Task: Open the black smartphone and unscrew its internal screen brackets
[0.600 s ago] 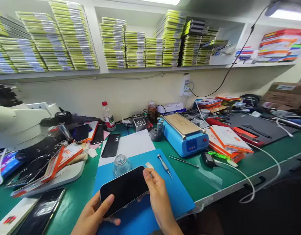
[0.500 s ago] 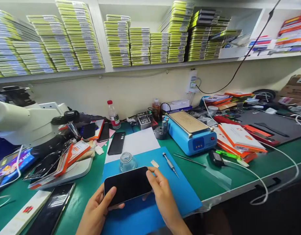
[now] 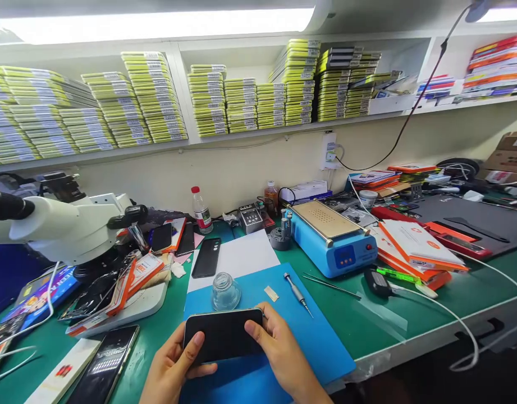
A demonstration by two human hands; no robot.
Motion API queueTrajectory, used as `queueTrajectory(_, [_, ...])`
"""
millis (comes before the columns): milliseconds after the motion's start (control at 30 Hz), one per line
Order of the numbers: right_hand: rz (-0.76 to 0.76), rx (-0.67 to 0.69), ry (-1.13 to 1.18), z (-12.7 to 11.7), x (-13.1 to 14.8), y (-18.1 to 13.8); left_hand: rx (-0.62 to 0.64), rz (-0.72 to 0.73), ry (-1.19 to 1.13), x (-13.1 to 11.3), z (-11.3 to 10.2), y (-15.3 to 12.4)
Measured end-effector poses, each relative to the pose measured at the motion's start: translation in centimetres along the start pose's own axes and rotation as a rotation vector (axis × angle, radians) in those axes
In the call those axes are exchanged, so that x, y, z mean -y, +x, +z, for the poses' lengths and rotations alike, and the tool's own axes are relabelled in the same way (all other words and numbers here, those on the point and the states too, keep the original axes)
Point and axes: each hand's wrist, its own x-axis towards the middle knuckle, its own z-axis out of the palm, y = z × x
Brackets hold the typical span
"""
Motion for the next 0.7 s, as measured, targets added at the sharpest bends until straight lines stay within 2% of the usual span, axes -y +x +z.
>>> queueTrajectory(100, [0.007, 0.022, -0.003, -0.4, 0.0, 0.1, -0.003, 0.101, 0.114, -1.1, 0.3, -1.0])
queueTrajectory(200, [-0.038, 0.032, -0.081, -0.5, 0.1, 0.1, 0.034, 0.214, 0.329, -2.2, 0.3, -1.7])
queueTrajectory(333, [-0.236, -0.050, -0.347, 0.4, 1.2, -0.2, 0.067, 0.407, 0.592, -3.0, 0.6, -1.9])
queueTrajectory(400, [-0.333, -0.028, -0.399, 1.1, 1.9, -0.3, 0.104, 0.522, 0.685, -3.2, 1.0, -1.7])
queueTrajectory(533, [-0.402, 0.043, -0.229, 1.9, 2.1, 0.3, 0.165, 0.688, 0.778, -3.3, 2.3, -1.1])
queueTrajectory(700, [-0.278, -0.101, 0.063, 1.2, 1.1, 0.9, 0.182, 0.601, 0.617, -1.9, 3.0, 0.1])
